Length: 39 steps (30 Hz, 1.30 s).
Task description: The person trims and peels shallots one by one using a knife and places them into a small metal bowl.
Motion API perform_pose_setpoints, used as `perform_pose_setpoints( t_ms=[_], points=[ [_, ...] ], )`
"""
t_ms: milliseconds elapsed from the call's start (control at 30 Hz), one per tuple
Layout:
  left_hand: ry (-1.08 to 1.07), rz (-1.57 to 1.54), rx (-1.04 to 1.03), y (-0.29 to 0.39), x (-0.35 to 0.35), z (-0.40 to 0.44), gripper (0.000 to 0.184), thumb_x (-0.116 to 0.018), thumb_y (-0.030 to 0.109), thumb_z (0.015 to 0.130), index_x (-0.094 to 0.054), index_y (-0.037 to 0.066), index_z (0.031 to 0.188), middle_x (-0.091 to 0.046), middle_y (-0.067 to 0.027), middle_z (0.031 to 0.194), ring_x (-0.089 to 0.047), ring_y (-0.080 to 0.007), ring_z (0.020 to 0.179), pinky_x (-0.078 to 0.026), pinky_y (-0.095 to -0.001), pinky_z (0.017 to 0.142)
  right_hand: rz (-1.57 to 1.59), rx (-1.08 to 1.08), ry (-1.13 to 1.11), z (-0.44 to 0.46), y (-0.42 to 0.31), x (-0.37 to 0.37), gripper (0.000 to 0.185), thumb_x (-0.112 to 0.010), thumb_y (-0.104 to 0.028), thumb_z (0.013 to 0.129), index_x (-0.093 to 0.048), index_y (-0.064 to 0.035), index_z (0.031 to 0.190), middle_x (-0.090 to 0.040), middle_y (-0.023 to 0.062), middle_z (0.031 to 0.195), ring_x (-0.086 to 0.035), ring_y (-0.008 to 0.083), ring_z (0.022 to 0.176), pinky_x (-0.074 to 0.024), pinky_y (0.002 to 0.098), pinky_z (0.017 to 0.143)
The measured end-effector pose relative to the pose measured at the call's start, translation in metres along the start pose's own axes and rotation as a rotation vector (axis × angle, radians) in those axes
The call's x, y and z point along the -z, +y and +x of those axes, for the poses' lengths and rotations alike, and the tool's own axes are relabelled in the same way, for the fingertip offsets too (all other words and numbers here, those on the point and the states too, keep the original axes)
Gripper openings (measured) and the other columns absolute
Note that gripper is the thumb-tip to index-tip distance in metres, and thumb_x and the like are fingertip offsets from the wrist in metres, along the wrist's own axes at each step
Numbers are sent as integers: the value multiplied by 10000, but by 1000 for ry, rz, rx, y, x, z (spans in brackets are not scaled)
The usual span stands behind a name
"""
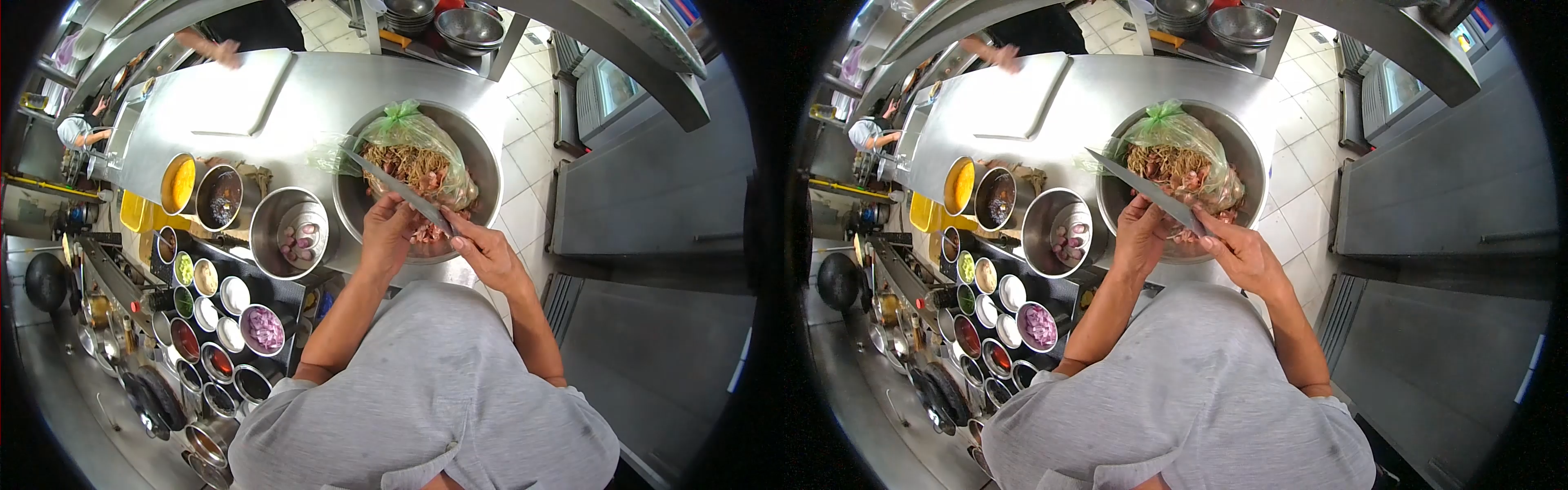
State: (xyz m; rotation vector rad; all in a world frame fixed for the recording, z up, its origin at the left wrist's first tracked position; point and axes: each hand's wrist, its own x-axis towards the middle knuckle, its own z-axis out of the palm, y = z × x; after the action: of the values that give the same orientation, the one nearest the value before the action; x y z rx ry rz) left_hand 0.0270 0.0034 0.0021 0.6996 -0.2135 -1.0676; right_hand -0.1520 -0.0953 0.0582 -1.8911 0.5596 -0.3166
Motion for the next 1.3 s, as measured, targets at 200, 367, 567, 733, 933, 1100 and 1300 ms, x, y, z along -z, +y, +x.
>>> perform_pose_setpoints(
  t_ms=[200,367,567,733,933,1100,1300],
  points=[
    [22,59,-8,-1,-3,0,131,-653,97,969,-615,34,1079,-698,-61,1052,-685,-154,918,-572,-310,802,-9,23,19,0,2,-2,496,-542,-305,1015,-513,-32,1428,-696,201,1165,-681,228,1041,-499,331,939],
    [4,51,-10,-1,-5,-1,95,-643,95,976,-612,38,1046,-703,-63,1027,-687,-151,890,-574,-306,782,-12,-35,16,-5,-7,0,496,-547,-299,1012,-509,-43,1435,-701,212,1124,-681,227,1005,-502,336,922],
    [51,95,-56,-8,-6,-6,103,-643,85,973,-625,21,1052,-706,-76,1030,-695,-156,904,-588,-308,794,1,-174,-18,-15,-13,1,486,-544,-296,1015,-514,-51,1434,-710,199,1092,-670,212,997,-493,327,920],
    [78,127,-83,-8,-8,-6,134,-644,56,966,-639,0,1087,-709,-82,1022,-696,-152,886,-587,-303,787,52,-176,14,-11,-7,-4,479,-539,-290,1019,-512,-64,1440,-711,188,1059,-648,173,993,-484,318,924],
    [75,244,-178,-4,-8,-8,182,-675,67,953,-641,-32,1101,-707,-64,922,-668,-115,798,-551,-264,741,154,-101,3,-7,0,-8,512,-542,-315,1026,-486,-73,1474,-449,-41,727,-413,75,688,-381,236,628],
    [83,379,-126,-8,-19,-20,187,-676,73,956,-644,-29,1110,-706,-54,923,-661,-97,810,-548,-249,725,145,-158,-24,-3,-11,-5,491,-533,-292,1030,-496,-46,1453,-639,95,997,-565,127,919,-448,286,861],
    [53,470,-120,-19,-22,-27,210,-672,78,960,-640,-40,1132,-708,-60,937,-665,-98,837,-557,-253,732,236,-163,28,7,-1,-13,512,-525,-304,1042,-461,-49,1481,-687,66,1017,-604,113,877,-501,270,817]
  ],
)
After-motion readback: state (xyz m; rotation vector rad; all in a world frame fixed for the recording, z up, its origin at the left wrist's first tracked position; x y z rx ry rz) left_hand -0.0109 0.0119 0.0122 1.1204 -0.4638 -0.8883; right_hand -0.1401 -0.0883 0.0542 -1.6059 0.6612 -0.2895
